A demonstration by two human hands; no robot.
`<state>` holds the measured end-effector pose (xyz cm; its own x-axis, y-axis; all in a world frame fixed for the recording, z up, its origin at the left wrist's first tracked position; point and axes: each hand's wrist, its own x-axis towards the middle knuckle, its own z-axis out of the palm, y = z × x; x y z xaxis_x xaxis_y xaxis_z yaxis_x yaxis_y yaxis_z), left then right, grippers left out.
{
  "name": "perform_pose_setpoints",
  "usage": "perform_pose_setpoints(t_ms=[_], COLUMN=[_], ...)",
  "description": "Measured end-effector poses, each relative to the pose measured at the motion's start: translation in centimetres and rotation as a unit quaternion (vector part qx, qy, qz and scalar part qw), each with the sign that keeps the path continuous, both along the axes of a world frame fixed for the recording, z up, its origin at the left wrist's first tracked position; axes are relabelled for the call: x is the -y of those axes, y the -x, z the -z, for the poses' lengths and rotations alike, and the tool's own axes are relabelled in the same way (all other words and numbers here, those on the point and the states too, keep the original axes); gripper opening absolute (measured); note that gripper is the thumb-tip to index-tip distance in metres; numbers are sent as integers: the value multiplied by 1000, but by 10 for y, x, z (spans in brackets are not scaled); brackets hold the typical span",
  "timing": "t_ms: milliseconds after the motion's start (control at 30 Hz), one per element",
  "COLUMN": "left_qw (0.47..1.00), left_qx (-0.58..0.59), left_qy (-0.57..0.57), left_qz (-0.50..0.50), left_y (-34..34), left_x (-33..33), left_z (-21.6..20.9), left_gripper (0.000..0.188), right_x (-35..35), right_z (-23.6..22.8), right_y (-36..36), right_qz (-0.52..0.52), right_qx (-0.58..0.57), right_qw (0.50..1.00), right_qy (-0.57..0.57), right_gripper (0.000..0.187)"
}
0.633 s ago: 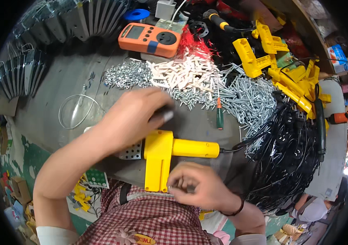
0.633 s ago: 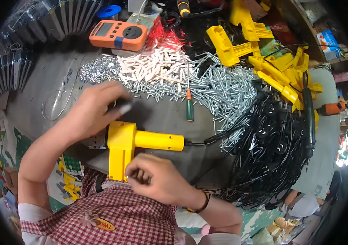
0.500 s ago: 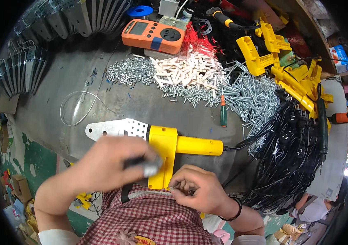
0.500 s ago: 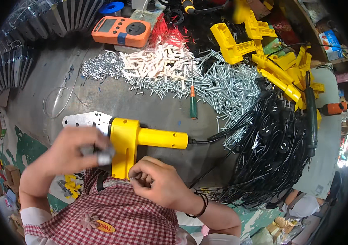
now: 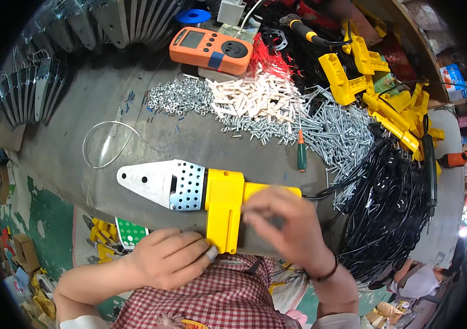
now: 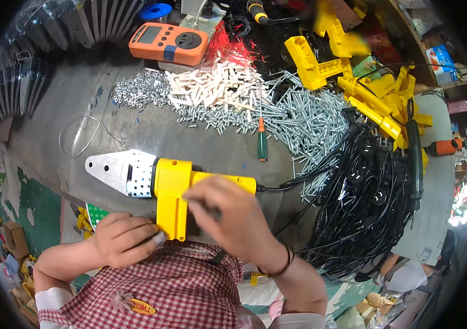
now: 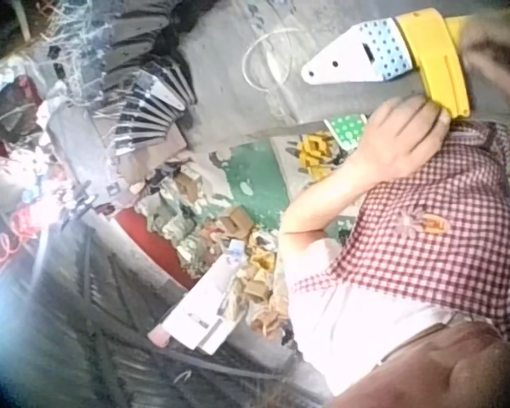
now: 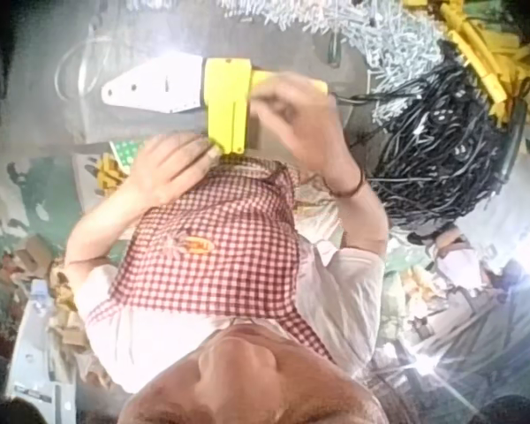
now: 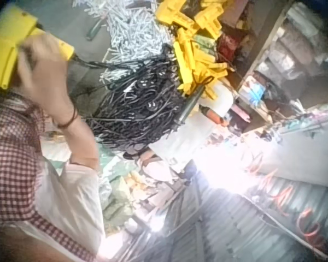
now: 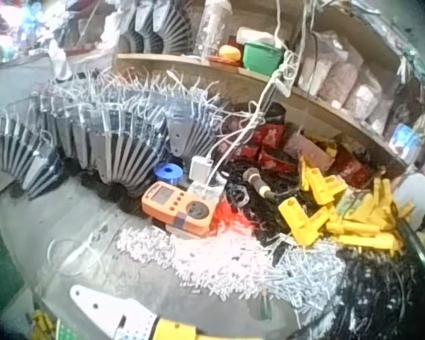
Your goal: The person assembles heating tools by unscrewing and removing plastic casings using an electric screwdriver, connecting and soldering internal wires using a soldering iron, and reassembling the casings by driving screws with the electric screwdriver.
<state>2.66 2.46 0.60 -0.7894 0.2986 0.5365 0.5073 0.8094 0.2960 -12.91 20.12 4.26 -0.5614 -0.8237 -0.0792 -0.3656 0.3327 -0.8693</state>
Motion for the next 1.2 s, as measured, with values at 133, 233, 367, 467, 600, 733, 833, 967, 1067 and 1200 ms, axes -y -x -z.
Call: perform_pose_setpoints(t_ms=[133,233,367,467,600,733,833,967,1067,1200], left_qw=[999,1000,970,964,989,964,963,988,973,965], left_qx=[-42,5,105,173,143,254,236,125,116,141], left_qy=[-1,6,-133,-130,-16,-61,-22,78,199,218], left_qz=[13,29,-173,-154,-35,-48,-125,-45,-8,22], left_y=[5,13,56,75,79,91,122,162,164,171], left_x=[3,3,5,13,17,17,22,25,17,21], left_z=[13,0,-6,-13,-5,-19,-12,9,6,1], left_gripper=[16,21,58,60,54,40,30,15,15,23], right_x=[35,46,36,26,24,46,53,33,-3,-49], right_z=[21,26,21,27,34,44,46,41,26,6], right_y=[33,38,23,20,70,97,98,99,90,50], right_qz=[4,-80,-142,-137,-55,-107,-119,-24,71,34], right_qx=[-151,-167,-342,-365,-342,-457,-473,-424,-303,-170], right_qw=[986,981,928,917,938,883,872,905,950,985], right_qy=[64,52,47,83,12,-1,-34,-6,-4,-12], right_gripper=[9,11,21,25,15,11,9,5,12,30])
